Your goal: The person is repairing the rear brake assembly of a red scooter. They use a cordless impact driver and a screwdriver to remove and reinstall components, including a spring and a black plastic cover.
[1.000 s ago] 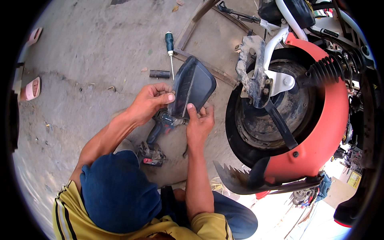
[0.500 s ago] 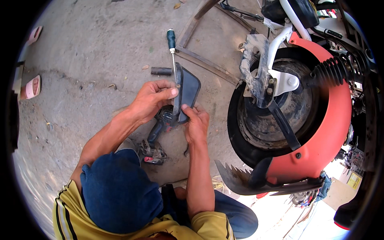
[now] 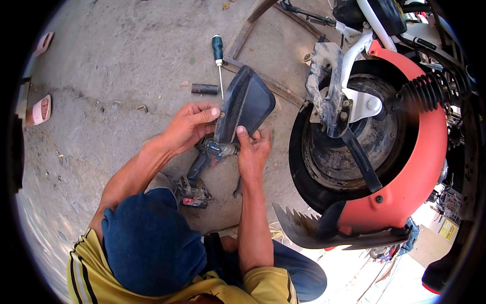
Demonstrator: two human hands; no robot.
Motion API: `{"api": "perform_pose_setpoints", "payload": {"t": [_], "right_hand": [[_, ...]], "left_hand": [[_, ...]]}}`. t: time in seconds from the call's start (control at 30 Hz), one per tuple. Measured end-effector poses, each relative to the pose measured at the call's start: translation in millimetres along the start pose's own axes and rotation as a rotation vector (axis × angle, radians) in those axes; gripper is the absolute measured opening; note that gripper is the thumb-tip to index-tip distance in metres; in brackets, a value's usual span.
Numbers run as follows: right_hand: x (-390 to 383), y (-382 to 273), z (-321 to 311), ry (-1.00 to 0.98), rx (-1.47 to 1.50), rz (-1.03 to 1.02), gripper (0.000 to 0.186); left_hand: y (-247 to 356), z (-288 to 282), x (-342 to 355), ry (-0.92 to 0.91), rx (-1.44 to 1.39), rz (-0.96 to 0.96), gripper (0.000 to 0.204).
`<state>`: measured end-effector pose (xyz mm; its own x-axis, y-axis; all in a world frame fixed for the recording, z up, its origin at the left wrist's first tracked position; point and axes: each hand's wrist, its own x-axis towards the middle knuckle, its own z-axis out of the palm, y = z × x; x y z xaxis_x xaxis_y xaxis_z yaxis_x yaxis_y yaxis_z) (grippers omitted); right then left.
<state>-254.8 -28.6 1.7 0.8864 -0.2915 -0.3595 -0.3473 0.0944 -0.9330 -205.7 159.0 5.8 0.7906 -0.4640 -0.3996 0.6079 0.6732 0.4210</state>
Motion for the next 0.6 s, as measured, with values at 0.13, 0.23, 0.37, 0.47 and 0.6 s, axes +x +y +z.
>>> {"api": "perform_pose_setpoints", "payload": {"t": [0.13,0.23,0.37,0.47,0.6], "right_hand": [[3.9,0.9,3.5,-0.039,0.007,-0.014,0.027],[9.0,0.2,12.9,-0.139,0.118,0.118,0.027],[12.9,10.1,17.1,-0.381,0.471,0.317,0.03],[9.9,-0.3,40.3,-0.474,0.825,0.506,0.034],[11.1,-3.3,59.6,-0.622,1.077,0.744,0.033]], "left_hand": [[-3.6,-17.8,5.8,-0.09,0.054,0.005,0.019],[-0.2,-15.3,6.3,-0.108,0.237,0.053,0.02],[24.1,7.8,-0.9,0.026,0.506,0.187,0.036],[19.4,-14.9,4.7,0.409,0.994,0.641,0.06],[23.4,-22.3,3.3,0.126,0.088,0.11,0.073]]}}
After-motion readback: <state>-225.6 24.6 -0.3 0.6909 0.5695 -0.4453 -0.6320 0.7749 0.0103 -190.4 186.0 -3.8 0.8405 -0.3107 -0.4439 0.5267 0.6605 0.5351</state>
